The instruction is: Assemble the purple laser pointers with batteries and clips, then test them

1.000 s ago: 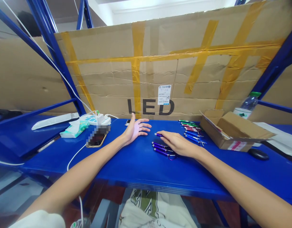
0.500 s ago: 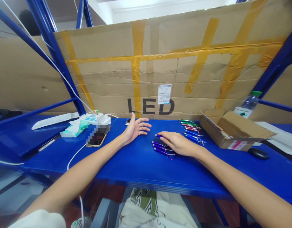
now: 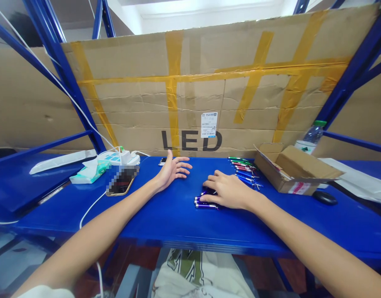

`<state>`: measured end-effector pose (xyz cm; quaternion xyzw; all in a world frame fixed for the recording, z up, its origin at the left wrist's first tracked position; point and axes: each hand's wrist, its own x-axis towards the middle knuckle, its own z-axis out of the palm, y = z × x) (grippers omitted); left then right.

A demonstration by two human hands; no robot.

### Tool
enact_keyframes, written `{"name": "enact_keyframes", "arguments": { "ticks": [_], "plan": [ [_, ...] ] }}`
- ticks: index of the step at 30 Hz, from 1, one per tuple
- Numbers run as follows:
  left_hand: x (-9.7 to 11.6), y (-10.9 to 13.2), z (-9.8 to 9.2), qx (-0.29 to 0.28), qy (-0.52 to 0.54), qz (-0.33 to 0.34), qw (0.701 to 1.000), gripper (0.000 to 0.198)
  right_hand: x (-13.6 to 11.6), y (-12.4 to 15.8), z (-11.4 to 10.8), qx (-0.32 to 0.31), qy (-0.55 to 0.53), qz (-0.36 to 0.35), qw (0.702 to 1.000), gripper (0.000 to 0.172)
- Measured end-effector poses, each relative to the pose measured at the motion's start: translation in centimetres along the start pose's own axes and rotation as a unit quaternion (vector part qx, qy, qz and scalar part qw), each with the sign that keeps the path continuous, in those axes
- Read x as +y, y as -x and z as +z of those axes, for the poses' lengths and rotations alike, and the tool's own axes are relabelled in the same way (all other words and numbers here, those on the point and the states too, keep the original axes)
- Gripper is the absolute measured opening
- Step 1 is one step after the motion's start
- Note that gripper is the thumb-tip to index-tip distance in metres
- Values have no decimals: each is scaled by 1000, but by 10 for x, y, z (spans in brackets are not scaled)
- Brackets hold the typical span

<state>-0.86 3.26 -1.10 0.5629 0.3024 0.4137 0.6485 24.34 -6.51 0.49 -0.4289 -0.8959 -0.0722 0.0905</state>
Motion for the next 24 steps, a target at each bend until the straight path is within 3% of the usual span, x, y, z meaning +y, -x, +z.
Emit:
{"name": "enact_keyframes", "arguments": {
  "ticks": [6,11,13,16,19,21,24],
  "plan": [
    [1,0,0,4,-7,4,1000,92,-12,7,0,15,63,-22,998,72],
    [0,-1,0,10,-14,3,1000,92,-29,20,8,21,146,-33,988,45],
    [-2,-3,-1,7,-17,5,1000,91,-26,31,12,26,154,-21,988,43],
    [-6,-7,-3,0,-32,10,999,85,-1,54,16,36,174,-3,984,43],
    [-13,-9,-2,6,-116,34,993,76,43,74,20,43,222,46,973,38],
    [-16,-5,0,7,-222,86,971,69,72,80,21,29,241,79,967,34],
    [-15,5,4,-37,-355,141,923,53,102,80,23,5,243,108,964,27]
  ]
}}
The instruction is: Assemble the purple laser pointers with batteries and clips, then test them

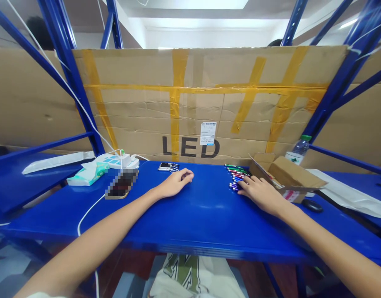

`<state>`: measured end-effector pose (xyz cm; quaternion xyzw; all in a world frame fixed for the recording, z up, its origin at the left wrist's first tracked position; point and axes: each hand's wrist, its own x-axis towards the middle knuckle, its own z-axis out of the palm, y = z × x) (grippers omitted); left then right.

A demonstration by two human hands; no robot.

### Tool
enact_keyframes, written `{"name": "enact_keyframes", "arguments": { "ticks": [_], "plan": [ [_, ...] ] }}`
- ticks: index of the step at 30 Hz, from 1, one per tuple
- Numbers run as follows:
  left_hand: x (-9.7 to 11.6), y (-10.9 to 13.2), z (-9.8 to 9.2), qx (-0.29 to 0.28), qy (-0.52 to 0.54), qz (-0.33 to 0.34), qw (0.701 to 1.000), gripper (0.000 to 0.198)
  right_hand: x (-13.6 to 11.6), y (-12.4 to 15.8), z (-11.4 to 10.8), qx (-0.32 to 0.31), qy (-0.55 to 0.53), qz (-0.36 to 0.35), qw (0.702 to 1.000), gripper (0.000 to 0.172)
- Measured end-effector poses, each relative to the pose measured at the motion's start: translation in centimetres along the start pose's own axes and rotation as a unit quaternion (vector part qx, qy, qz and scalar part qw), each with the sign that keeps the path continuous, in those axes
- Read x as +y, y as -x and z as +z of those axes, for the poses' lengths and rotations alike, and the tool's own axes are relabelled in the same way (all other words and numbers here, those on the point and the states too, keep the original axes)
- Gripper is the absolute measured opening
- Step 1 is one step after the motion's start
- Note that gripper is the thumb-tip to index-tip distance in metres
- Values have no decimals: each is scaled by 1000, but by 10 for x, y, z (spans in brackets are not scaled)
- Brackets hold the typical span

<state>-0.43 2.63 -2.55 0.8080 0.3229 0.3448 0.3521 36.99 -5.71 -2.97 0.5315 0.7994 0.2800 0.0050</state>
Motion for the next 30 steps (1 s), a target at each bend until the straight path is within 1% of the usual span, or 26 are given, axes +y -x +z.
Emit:
{"name": "enact_keyframes", "arguments": {
  "ticks": [3,5,6,7,9,10,12,14,16,19,23,26,30],
  "plan": [
    [3,4,-4,-9,-94,49,994,49,7,-12,1,-7,-2,10,1000,24],
    [0,3,-11,2,-175,69,982,48,4,-22,-6,1,-7,8,1000,30],
    [-3,1,-15,15,-226,67,972,49,1,-28,-12,6,-11,6,1000,34],
    [-8,-1,-19,27,-284,51,957,50,-3,-34,-19,9,-13,-2,1000,38],
    [-18,-6,-28,47,-375,-14,926,57,-13,-47,-34,13,-10,-17,1000,43],
    [-24,-9,-33,52,-400,-54,913,60,-18,-54,-40,16,-14,-18,1000,44],
    [-35,-12,-39,46,-415,-141,898,67,-29,-69,-47,21,-25,-23,999,42],
    [-45,-15,-43,36,-410,-174,895,71,-38,-82,-46,29,-41,-28,998,39],
    [-51,-16,-45,25,-403,-190,895,75,-45,-92,-39,44,-61,-27,997,36],
    [-58,-17,-46,17,-396,-194,897,76,-49,-98,-20,69,-101,-17,992,37],
    [-63,-18,-49,11,-394,-192,899,76,-46,-95,2,74,-164,-12,984,41],
    [-64,-20,-50,6,-402,-183,897,75,-43,-91,11,67,-211,-9,975,40],
    [-60,-18,-51,12,-426,-167,889,68,-43,-90,14,64,-253,-3,965,41]
  ]
}}
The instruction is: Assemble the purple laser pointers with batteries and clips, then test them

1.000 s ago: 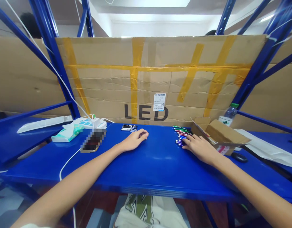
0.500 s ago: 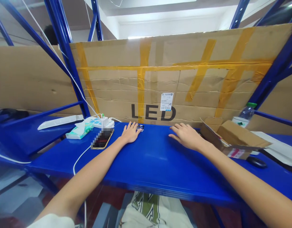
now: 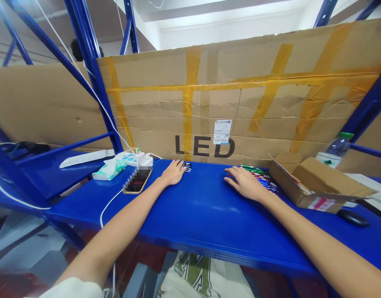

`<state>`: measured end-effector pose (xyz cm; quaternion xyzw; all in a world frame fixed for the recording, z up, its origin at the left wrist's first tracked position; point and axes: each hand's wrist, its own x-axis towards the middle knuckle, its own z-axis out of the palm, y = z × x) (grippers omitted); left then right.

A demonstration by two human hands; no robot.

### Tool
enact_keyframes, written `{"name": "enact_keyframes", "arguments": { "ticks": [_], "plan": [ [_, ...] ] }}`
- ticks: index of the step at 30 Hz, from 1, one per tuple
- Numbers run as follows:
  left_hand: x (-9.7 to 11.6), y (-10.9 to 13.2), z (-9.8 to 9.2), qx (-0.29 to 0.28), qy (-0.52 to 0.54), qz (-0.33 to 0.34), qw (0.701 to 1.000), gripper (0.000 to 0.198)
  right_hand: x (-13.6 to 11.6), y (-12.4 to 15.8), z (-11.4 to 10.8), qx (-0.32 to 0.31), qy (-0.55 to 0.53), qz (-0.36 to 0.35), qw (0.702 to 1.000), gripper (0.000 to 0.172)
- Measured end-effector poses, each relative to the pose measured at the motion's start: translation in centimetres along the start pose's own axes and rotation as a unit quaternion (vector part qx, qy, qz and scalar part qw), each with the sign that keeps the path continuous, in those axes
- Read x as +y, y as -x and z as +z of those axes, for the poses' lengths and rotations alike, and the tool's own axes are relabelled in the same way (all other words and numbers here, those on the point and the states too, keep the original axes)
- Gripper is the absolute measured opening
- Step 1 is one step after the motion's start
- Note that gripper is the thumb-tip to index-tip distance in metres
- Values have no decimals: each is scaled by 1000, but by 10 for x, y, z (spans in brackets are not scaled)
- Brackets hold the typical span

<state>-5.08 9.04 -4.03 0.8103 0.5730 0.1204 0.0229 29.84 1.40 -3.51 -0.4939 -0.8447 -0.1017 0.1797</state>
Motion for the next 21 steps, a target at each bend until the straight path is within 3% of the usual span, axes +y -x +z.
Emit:
{"name": "enact_keyframes", "arguments": {
  "ticks": [9,21],
  "plan": [
    [11,23,-21,4,-88,53,995,40,-4,2,-4,9,-51,20,998,45],
    [13,28,-33,-13,-138,87,986,37,-4,2,-6,6,-73,28,997,42]
  ]
}}
